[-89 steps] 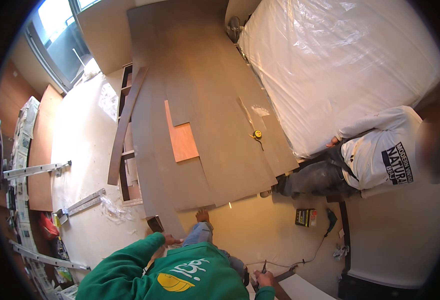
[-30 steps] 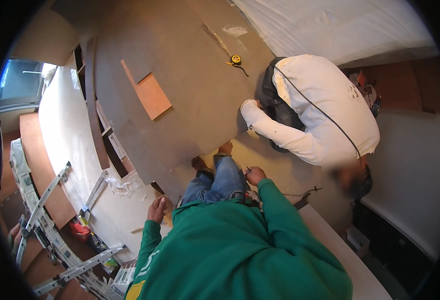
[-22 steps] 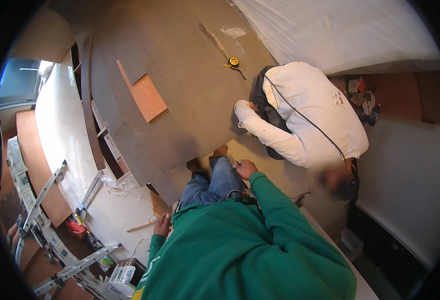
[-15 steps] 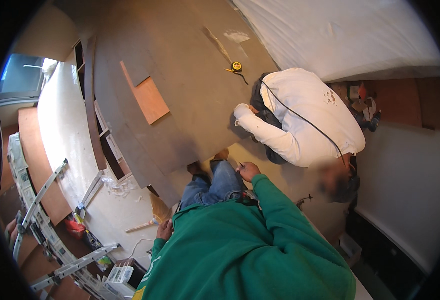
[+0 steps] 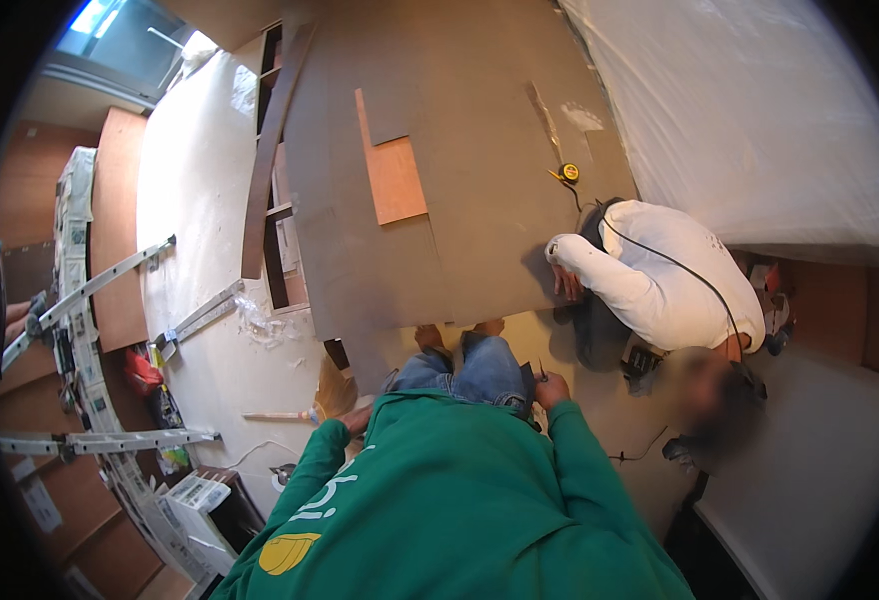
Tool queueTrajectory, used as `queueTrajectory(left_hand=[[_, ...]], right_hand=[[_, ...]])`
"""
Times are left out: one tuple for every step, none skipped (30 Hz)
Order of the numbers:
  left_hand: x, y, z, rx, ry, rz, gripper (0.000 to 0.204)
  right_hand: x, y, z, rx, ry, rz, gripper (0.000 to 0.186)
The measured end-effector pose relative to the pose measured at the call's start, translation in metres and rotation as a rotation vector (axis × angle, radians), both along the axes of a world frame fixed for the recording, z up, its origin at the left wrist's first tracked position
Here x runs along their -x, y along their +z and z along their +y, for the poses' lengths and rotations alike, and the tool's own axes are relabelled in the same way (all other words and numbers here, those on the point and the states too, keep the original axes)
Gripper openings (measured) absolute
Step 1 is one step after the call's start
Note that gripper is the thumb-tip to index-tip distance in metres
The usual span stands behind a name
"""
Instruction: The person measures and marks a large sheet of plywood using a tape measure, pencil, and straight edge. They then use a utility knife to score and cut the plywood along the marked lines.
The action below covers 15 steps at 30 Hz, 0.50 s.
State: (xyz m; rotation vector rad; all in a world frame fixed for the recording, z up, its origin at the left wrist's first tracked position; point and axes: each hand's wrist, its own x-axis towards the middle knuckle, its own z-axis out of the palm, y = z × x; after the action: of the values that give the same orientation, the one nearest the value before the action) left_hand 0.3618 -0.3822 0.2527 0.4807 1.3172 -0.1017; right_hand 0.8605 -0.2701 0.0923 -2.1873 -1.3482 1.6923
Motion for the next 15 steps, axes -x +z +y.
queueTrajectory(left_hand=[[0.004, 0.0, -0.004, -0.002, -0.001, 0.003, 0.1], [0.008, -0.006, -0.007, 0.022, -0.008, -0.004, 0.101], [0.011, -0.015, -0.011, 0.046, -0.013, -0.013, 0.102], [0.017, -0.019, -0.023, 0.086, -0.006, -0.002, 0.103], [0.023, -0.013, -0.03, 0.114, 0.016, 0.002, 0.104], [0.025, -0.003, -0.028, 0.135, 0.028, -0.011, 0.105], [0.023, 0.0, -0.02, 0.138, 0.019, -0.043, 0.106], [0.021, -0.002, -0.018, 0.149, 0.049, -0.068, 0.107], [0.023, -0.002, -0.019, 0.145, 0.035, -0.076, 0.107], [0.028, -0.001, -0.023, 0.144, 0.034, -0.074, 0.107], [0.033, 0.002, -0.028, 0.146, 0.037, -0.07, 0.107], [0.035, 0.007, -0.028, 0.15, 0.042, -0.073, 0.104], [0.036, 0.002, -0.03, 0.142, 0.051, -0.078, 0.104], [0.039, -0.008, -0.034, 0.134, 0.062, -0.081, 0.104], [0.041, -0.016, -0.035, 0.126, 0.07, -0.084, 0.104]], right_hand=[[-0.001, -0.006, -0.004, -0.023, 0.011, -0.007, 0.029], [-0.002, -0.006, -0.007, -0.047, 0.014, -0.02, 0.029], [-0.004, -0.005, -0.008, -0.071, 0.018, -0.036, 0.029], [0.015, 0.014, -0.006, -0.018, 0.045, -0.041, 0.028], [0.042, 0.051, 0.003, 0.039, 0.075, -0.047, 0.027], [0.066, 0.099, 0.016, 0.085, 0.1, -0.069, 0.027], [0.053, 0.096, 0.014, 0.087, 0.095, -0.059, 0.028], [0.041, 0.094, 0.011, 0.09, 0.092, -0.049, 0.031], [0.038, 0.091, 0.009, 0.101, 0.099, -0.026, 0.034], [0.055, 0.107, 0.013, 0.106, 0.12, -0.054, 0.032], [0.074, 0.125, 0.017, 0.112, 0.143, -0.08, 0.03], [0.087, 0.143, 0.022, 0.111, 0.163, -0.113, 0.029], [0.081, 0.133, 0.016, 0.083, 0.115, -0.027, 0.029], [0.069, 0.115, 0.007, 0.057, 0.068, 0.06, 0.03], [0.056, 0.095, -0.001, 0.031, 0.018, 0.148, 0.03]])
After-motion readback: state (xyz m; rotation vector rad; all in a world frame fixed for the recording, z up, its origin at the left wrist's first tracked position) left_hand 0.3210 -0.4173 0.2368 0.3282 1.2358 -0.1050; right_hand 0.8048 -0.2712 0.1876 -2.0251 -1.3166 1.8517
